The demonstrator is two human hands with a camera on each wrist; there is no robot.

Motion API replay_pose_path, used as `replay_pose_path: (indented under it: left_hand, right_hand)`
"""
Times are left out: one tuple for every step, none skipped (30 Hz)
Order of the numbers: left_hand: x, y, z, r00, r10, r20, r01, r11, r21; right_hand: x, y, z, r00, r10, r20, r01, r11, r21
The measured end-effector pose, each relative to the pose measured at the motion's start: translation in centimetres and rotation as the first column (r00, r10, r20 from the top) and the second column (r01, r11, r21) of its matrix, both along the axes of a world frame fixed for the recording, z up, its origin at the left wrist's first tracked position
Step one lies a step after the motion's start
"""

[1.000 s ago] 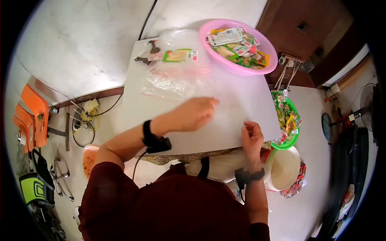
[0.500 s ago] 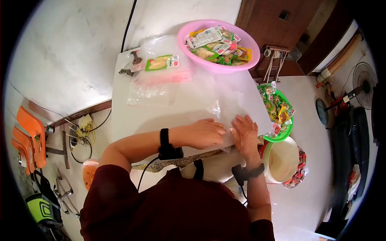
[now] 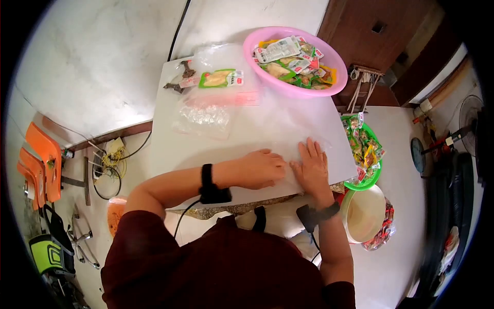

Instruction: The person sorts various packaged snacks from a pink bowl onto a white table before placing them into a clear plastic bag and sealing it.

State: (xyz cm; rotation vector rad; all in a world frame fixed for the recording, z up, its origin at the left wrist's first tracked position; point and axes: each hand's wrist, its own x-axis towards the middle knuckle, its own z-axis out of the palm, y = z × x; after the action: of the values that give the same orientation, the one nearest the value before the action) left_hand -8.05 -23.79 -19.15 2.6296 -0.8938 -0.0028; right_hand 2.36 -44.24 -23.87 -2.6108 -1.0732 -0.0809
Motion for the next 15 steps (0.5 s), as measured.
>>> replay_pose_path:
  left_hand:
    - [-0.5,0.9,0.7,1.0,0.0,0.01,0.0,1.0,0.011]
    - [-0.8,2.0,1.6,1.0,0.017,0.001,-0.017,1.0,-0.005]
    - [-1.0,3.4,2.6,0.999,0.031,-0.01,-0.031,0.999,-0.021]
    - [-1.0,5.2,3.9,0.999,0.05,0.002,-0.05,0.999,-0.019]
    - [-0.8,7.1,5.6,0.997,0.07,0.013,-0.069,0.997,-0.018]
    - [-0.4,9.0,7.6,0.996,0.088,0.024,-0.088,0.996,-0.004]
    - [0.5,11.3,8.8,0.994,0.093,0.062,-0.096,0.994,0.05]
    - [1.3,12.9,10.9,0.983,0.174,0.049,-0.176,0.984,0.035]
    - [2.5,14.8,12.7,0.981,0.19,0.05,-0.194,0.974,0.112]
    - [3.2,15.5,14.2,0.917,0.372,0.141,-0.393,0.904,0.169]
    - [4.7,16.8,15.5,0.901,0.401,0.167,-0.428,0.885,0.184]
    - [6.3,18.3,16.2,0.889,0.412,0.199,-0.448,0.872,0.199]
    - [8.4,19.8,16.3,0.874,0.397,0.281,-0.468,0.843,0.263]
    - [10.4,20.6,16.3,0.858,0.417,0.299,-0.494,0.828,0.264]
    - [12.4,21.1,16.2,0.843,0.436,0.316,-0.52,0.813,0.263]
  right_hand:
    - [0.3,-0.2,0.2,0.999,-0.049,-0.002,0.049,0.998,-0.033]
    - [0.6,-0.6,0.4,0.995,-0.1,-0.005,0.099,0.993,-0.067]
    - [1.0,-1.1,0.6,0.992,-0.124,-0.012,0.123,0.99,-0.067]
    - [1.5,-1.7,0.8,0.989,-0.148,-0.018,0.147,0.987,-0.067]
    - [1.8,-2.3,1.1,0.985,-0.171,-0.025,0.169,0.983,-0.068]
    - [1.9,-2.7,1.3,0.981,-0.194,-0.01,0.192,0.978,-0.082]
    - [2.0,-3.0,1.5,0.977,-0.213,0.005,0.213,0.972,-0.096]
    - [2.2,-3.1,1.6,0.973,-0.231,0.021,0.232,0.967,-0.108]
    - [2.6,-3.3,1.5,0.971,-0.24,-0.008,0.238,0.964,-0.119]
    - [3.1,-3.4,1.4,0.968,-0.249,-0.037,0.242,0.961,-0.131]
    - [3.6,-3.6,1.2,0.964,-0.257,-0.066,0.245,0.959,-0.143]
    - [4.0,-3.9,0.7,0.963,-0.263,-0.061,0.259,0.963,-0.075]
    - [4.3,-4.2,-0.1,0.961,-0.27,-0.056,0.27,0.963,-0.006]
    - [4.5,-4.5,-0.6,0.959,-0.277,-0.051,0.28,0.958,0.063]
    - [4.4,-4.6,-1.0,0.962,-0.273,0.007,0.272,0.959,0.075]
